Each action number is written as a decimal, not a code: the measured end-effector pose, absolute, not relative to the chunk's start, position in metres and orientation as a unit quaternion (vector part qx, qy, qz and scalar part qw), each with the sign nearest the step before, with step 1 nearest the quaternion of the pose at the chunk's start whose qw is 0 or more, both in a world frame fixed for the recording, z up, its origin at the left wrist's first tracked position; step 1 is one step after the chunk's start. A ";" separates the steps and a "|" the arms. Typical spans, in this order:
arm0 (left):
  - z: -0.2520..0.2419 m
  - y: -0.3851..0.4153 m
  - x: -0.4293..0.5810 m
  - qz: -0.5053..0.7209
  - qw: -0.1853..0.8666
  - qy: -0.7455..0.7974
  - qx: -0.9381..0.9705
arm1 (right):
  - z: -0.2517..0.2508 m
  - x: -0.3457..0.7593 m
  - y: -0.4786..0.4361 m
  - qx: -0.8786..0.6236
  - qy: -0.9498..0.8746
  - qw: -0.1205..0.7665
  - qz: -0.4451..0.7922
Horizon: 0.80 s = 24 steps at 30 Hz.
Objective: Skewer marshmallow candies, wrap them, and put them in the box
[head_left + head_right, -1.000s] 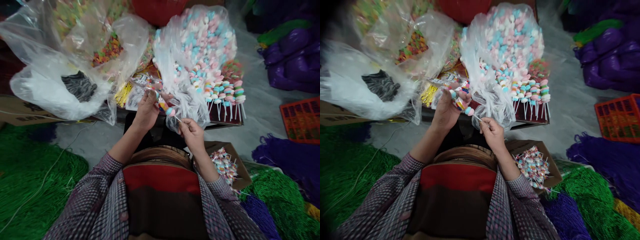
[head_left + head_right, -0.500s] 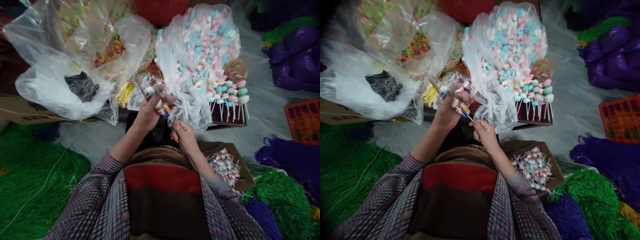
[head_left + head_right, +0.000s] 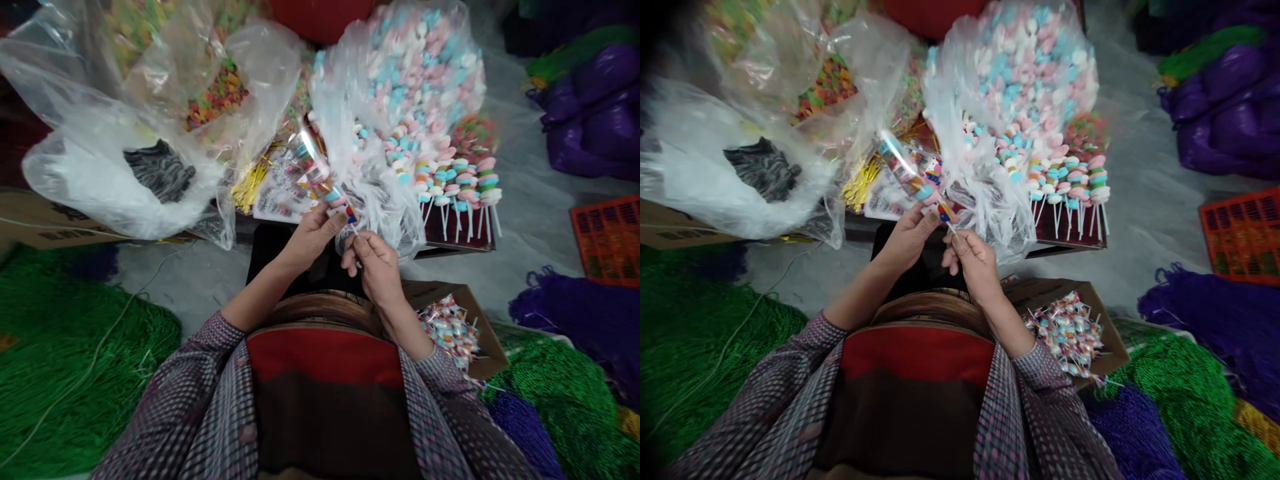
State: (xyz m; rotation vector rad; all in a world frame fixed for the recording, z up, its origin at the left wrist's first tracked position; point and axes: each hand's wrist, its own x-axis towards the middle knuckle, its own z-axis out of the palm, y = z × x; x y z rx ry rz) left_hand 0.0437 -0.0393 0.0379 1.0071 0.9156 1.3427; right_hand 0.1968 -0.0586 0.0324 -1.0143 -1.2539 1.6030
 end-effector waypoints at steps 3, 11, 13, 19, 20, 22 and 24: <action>0.034 -0.042 0.038 0.530 0.479 0.457 0.530 | 0.030 0.197 -0.058 -0.401 -0.500 0.424 0.640; 0.029 -0.041 0.029 0.418 0.235 0.505 0.717 | 0.031 0.196 -0.058 -0.429 -0.550 0.418 0.583; 0.028 -0.044 0.029 0.434 0.287 0.490 0.700 | 0.030 0.195 -0.057 -0.422 -0.544 0.419 0.592; 0.033 -0.042 0.026 0.588 0.558 0.400 0.427 | 0.025 0.193 -0.058 -0.416 -0.526 0.414 0.616; 0.037 -0.040 0.027 0.603 0.582 0.390 0.380 | 0.025 0.193 -0.059 -0.416 -0.528 0.411 0.615; 0.046 -0.037 0.031 0.608 0.621 0.379 0.319 | 0.025 0.191 -0.060 -0.417 -0.535 0.407 0.613; 0.055 -0.036 0.037 0.600 0.649 0.370 0.286 | 0.024 0.190 -0.062 -0.415 -0.538 0.404 0.612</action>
